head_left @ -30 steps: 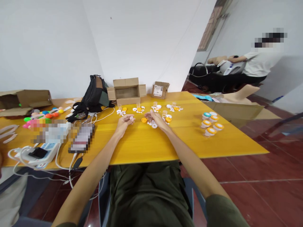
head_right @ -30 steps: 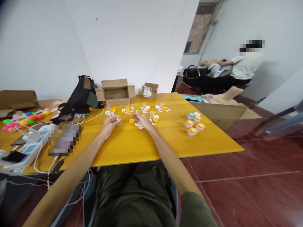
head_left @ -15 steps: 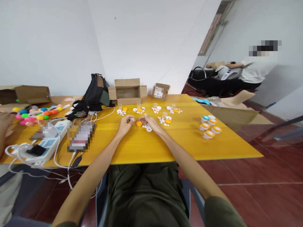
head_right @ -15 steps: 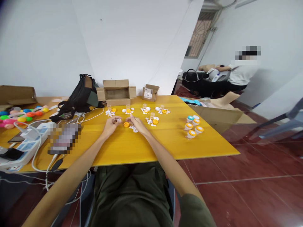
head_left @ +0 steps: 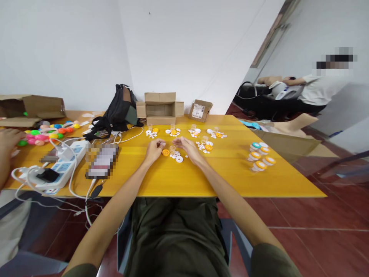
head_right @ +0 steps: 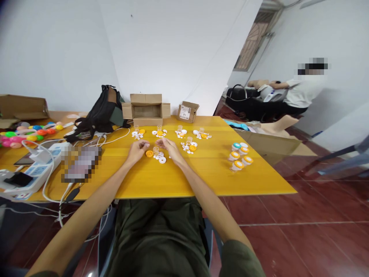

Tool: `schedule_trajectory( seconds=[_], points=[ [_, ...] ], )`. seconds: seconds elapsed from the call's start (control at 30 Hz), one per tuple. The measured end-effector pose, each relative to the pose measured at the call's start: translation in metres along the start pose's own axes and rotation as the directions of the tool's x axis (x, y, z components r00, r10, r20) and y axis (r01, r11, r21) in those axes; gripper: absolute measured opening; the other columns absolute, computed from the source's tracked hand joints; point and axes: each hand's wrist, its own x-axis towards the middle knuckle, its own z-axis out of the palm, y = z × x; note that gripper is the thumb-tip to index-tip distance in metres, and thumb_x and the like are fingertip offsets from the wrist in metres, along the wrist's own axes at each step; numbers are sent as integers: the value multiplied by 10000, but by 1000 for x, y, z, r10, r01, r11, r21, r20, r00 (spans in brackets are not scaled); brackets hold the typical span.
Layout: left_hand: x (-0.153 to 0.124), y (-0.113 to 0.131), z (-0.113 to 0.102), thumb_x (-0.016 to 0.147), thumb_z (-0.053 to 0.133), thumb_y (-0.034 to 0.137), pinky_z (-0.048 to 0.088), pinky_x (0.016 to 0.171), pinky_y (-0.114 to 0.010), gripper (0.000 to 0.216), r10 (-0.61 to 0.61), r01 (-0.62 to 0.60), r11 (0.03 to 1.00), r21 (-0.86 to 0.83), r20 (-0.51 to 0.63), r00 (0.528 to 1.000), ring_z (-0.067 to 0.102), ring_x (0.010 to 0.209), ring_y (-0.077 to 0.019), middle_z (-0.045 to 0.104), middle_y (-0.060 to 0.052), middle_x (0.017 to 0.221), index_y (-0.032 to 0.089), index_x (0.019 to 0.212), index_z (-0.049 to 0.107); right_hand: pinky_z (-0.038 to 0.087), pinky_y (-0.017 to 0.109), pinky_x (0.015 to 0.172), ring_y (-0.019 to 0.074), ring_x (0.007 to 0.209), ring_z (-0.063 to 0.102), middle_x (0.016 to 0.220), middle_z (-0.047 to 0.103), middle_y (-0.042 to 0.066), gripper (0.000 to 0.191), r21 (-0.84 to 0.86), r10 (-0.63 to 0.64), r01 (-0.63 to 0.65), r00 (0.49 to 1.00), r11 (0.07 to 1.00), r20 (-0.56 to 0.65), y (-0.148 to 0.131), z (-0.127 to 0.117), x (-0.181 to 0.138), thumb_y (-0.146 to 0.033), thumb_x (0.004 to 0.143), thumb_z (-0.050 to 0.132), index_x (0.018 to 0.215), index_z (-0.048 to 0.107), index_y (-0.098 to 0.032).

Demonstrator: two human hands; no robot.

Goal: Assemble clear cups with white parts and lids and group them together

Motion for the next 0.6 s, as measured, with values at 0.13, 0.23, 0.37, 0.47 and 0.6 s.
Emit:
schedule_trajectory(
  seconds=[0.13,0.23,0.37,0.47,0.6],
  points=[
    [-3,-1,-3,734,709,154,503,874,-363,92,53,-61,974,218,40,998,644,829,-237,733,-38,763,218,704,767,538,430,993,263,1034,704,1017,780,77,515,-67,-29,29,1000,997,3,2,-5,0,-729,856,586,862,719,-232],
    [-5,2,-5,812,668,212,485,969,-409,130,46,-75,910,408,81,996,637,1008,-271,752,-49,905,237,796,794,542,420,965,249,995,703,964,777,45,344,-188,-90,97,995,977,44,1,-11,-1,-573,851,674,861,719,-232],
    [-7,5,-6,910,588,271,475,1017,-434,209,63,-145,860,489,180,982,625,1103,-277,743,-60,1044,243,921,794,531,425,982,246,1010,702,1004,777,29,149,-318,-121,170,978,933,168,-1,-24,-6,-331,786,744,904,735,-241],
    [-8,5,-3,921,618,331,489,1013,-406,206,134,-252,867,430,285,949,645,1066,-254,735,-58,1071,241,1035,764,529,427,995,244,1000,705,995,779,29,126,-358,-103,184,967,915,235,2,-28,-8,-260,773,738,897,734,-238],
    [-13,4,1,841,747,395,485,1019,-408,345,173,-322,842,433,349,921,645,1080,-264,723,-62,1119,237,1144,704,552,410,944,234,936,710,940,777,30,74,-383,-97,180,969,906,225,9,-26,-4,-228,786,714,860,721,-224]
  ],
)
